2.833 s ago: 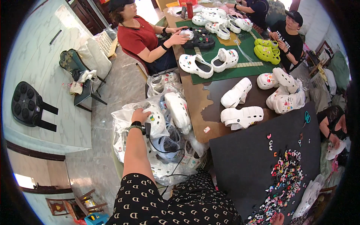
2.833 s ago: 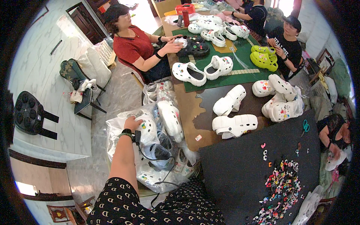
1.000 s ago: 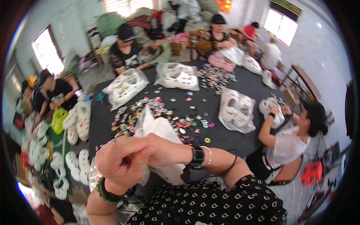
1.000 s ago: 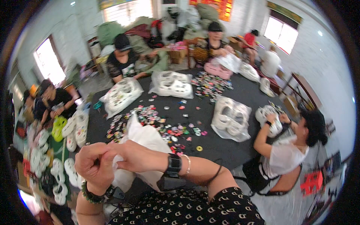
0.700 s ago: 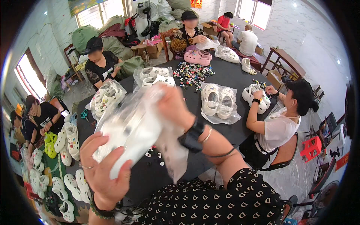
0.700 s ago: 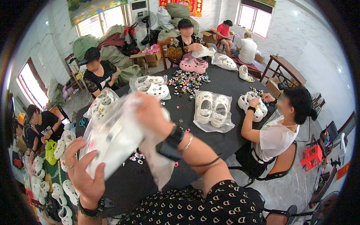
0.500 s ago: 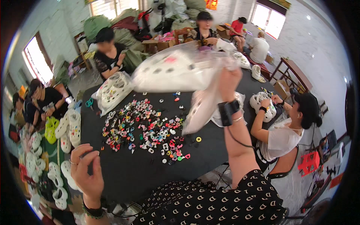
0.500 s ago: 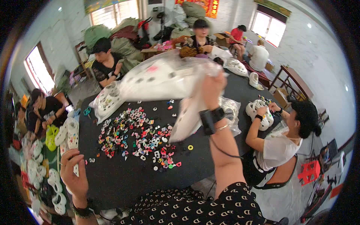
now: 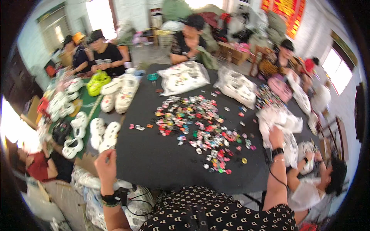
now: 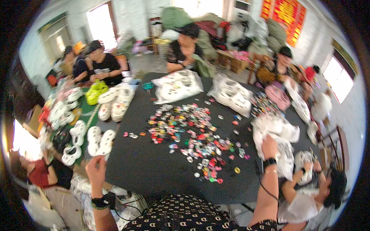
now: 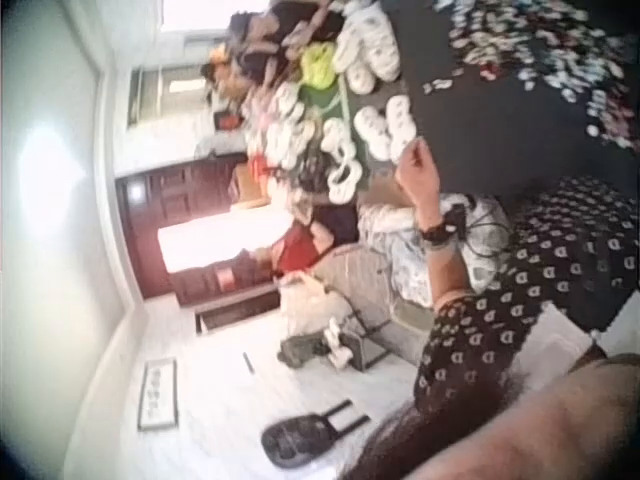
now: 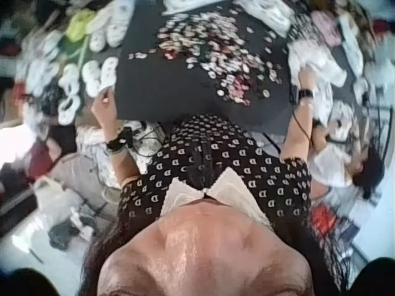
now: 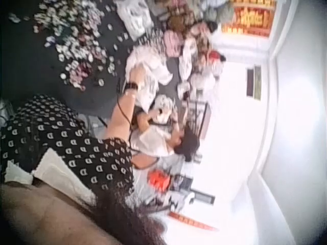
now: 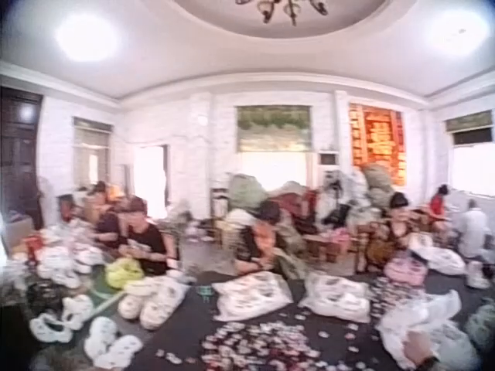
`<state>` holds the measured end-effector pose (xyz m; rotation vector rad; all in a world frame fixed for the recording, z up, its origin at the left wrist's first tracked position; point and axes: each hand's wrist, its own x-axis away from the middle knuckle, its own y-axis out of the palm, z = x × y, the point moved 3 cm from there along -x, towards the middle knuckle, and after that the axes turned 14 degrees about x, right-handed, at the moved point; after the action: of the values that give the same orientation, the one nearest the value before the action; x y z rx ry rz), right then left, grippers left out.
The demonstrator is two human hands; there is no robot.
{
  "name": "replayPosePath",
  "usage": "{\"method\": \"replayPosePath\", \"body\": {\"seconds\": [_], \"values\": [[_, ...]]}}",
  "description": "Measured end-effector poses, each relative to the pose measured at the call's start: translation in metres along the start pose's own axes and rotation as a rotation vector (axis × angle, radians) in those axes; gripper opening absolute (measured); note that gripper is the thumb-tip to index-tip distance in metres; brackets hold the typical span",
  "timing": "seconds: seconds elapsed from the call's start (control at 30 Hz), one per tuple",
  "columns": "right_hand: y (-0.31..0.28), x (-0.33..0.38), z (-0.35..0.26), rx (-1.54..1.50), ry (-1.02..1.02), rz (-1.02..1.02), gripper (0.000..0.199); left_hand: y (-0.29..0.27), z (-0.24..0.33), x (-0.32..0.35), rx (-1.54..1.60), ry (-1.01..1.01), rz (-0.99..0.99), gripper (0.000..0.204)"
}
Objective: Insert decorative charms into the holes of foam clogs and package them.
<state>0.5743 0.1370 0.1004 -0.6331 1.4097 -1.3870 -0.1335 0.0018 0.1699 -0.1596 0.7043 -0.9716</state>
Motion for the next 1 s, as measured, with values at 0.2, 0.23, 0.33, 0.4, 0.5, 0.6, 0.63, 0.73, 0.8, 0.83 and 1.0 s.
{"method": "replayPosePath", "body": {"seconds": [0.2,0.23,0.33,0.4,0.5,0.6,0.63,0.73,0.8,0.83,1.0], "values": [[0.031,0.034,-0.041,-0.046,-0.038,-0.114,0.039,-0.042,-0.042,0.043,0.052,-0.226,0.099,0.010],[0.041,0.039,-0.047,-0.092,-0.039,-0.157,0.044,-0.050,-0.054,0.054,0.074,-0.289,0.118,0.011],[0.125,0.042,-0.033,-0.101,-0.154,-0.094,0.062,-0.073,-0.100,0.089,-0.040,-0.340,0.205,0.013],[0.169,0.046,-0.044,-0.071,-0.193,-0.064,0.064,-0.088,-0.116,0.108,-0.146,-0.402,0.234,0.017],[0.154,0.044,-0.085,-0.047,-0.262,-0.125,0.061,-0.097,-0.149,0.119,-0.126,-0.434,0.196,0.016],[0.138,0.029,-0.139,-0.052,-0.441,-0.148,0.059,-0.123,-0.188,0.152,-0.245,-0.554,0.226,0.016],[0.131,0.026,-0.154,-0.056,-0.479,-0.150,0.059,-0.133,-0.197,0.162,-0.271,-0.616,0.240,0.016],[0.108,0.022,-0.186,-0.057,-0.552,-0.156,0.057,-0.163,-0.243,0.198,-0.461,-0.671,0.314,0.018],[0.093,0.022,-0.200,-0.052,-0.570,-0.160,0.056,-0.181,-0.262,0.197,-0.544,-0.736,0.372,0.021],[0.087,0.023,-0.205,-0.050,-0.576,-0.162,0.055,-0.191,-0.269,0.194,-0.627,-0.787,0.425,0.025],[0.057,0.028,-0.238,-0.050,-0.597,-0.175,0.053,-0.233,-0.351,0.191,-0.602,-1.004,0.593,0.064]]}}
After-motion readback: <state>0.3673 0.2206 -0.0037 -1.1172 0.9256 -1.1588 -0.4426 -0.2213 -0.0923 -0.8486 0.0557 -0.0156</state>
